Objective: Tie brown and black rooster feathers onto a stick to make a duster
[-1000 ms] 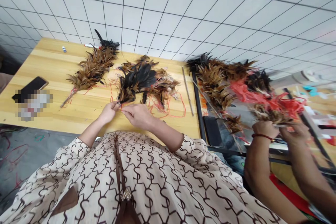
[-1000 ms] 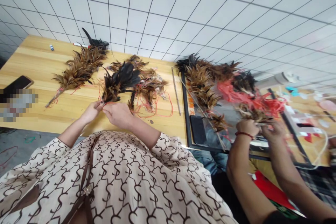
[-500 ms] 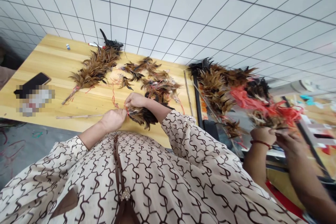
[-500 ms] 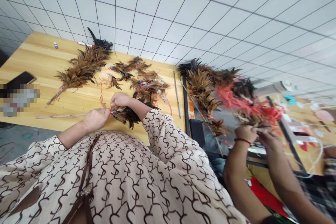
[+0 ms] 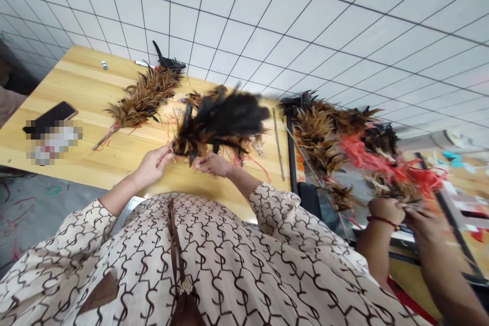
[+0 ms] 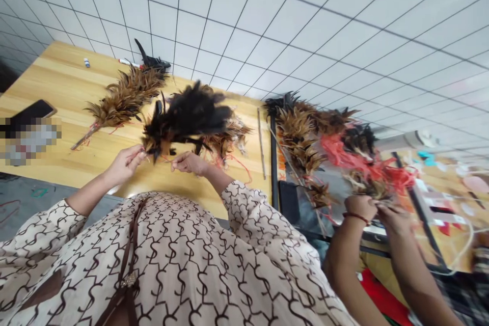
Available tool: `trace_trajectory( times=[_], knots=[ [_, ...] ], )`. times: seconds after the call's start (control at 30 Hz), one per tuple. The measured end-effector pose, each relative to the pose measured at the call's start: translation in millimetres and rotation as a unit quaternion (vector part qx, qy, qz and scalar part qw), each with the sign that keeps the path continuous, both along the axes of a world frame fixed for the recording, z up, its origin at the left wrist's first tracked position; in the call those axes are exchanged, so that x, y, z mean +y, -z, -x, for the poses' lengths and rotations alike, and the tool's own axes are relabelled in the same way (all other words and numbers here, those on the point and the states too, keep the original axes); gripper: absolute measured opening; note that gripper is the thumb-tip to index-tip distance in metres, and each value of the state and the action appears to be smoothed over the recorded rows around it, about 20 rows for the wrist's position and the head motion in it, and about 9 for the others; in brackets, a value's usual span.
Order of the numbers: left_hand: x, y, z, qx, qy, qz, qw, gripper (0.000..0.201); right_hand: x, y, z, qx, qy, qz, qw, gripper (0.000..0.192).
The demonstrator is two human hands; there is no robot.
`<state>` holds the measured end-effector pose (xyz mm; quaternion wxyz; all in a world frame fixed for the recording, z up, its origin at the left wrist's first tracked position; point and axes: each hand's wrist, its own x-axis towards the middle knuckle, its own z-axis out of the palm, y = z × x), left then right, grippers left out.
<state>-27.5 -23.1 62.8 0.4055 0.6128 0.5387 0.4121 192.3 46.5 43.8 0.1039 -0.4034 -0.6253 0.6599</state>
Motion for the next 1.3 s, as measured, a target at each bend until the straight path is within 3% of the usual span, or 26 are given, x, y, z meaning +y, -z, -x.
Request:
trace_trajectory(
  times=[0.1, 0.23, 0.33, 0.4, 0.47, 0.6, 0.7, 0.77, 0.97, 1.17, 1.3],
  knots=[
    [6, 1.3, 2, -0.133, -0.022, 0.063, 0.989, 0.041, -20, -1.4, 5, 0.015, 0.022, -0.017, 0.999, 0.038],
    [11, 8.9, 3, -0.250, -0.047, 0.146, 0.956, 0.044, -44, -11.8, 10, 0.033, 0.026, -0.167, 0.985, 0.043],
    [11, 12.1, 0, -0.298, -0.078, 0.183, 0.934, 0.045, -50, -24.2, 19, 0.080, 0.009, -0.296, 0.952, 0.046],
    [10, 11.5, -2, -0.311, -0.087, 0.204, 0.924, 0.046, -49, -31.1, 30, 0.131, 0.022, -0.322, 0.937, 0.046],
    [9, 9.1, -4, -0.315, -0.085, 0.217, 0.920, 0.047, -46, -34.3, 42, 0.197, 0.048, -0.278, 0.939, 0.044],
    [6, 2.2, -3, -0.320, -0.074, 0.229, 0.916, 0.047, -43, -29.5, 62, 0.313, 0.167, -0.048, 0.934, 0.037],
    [4, -0.7, -2, -0.316, -0.086, 0.237, 0.915, 0.047, -44, -23.2, 69, 0.315, 0.275, 0.099, 0.903, 0.033],
    [3, -0.4, -4, -0.306, -0.094, 0.239, 0.917, 0.049, -44, -20.7, 71, 0.289, 0.312, 0.141, 0.894, 0.030],
    [1, 7.9, -11, -0.279, -0.078, 0.228, 0.929, 0.052, -39, -16.7, 73, 0.175, 0.290, 0.145, 0.930, 0.025],
    [-2, 12.9, -14, -0.230, -0.004, 0.230, 0.946, 0.053, -33, -16.0, 70, 0.118, 0.214, 0.004, 0.970, 0.029],
    [-5, 13.0, -13, -0.154, -0.014, 0.191, 0.969, 0.049, -33, -17.2, 68, 0.118, 0.202, -0.003, 0.972, 0.032]
  ],
)
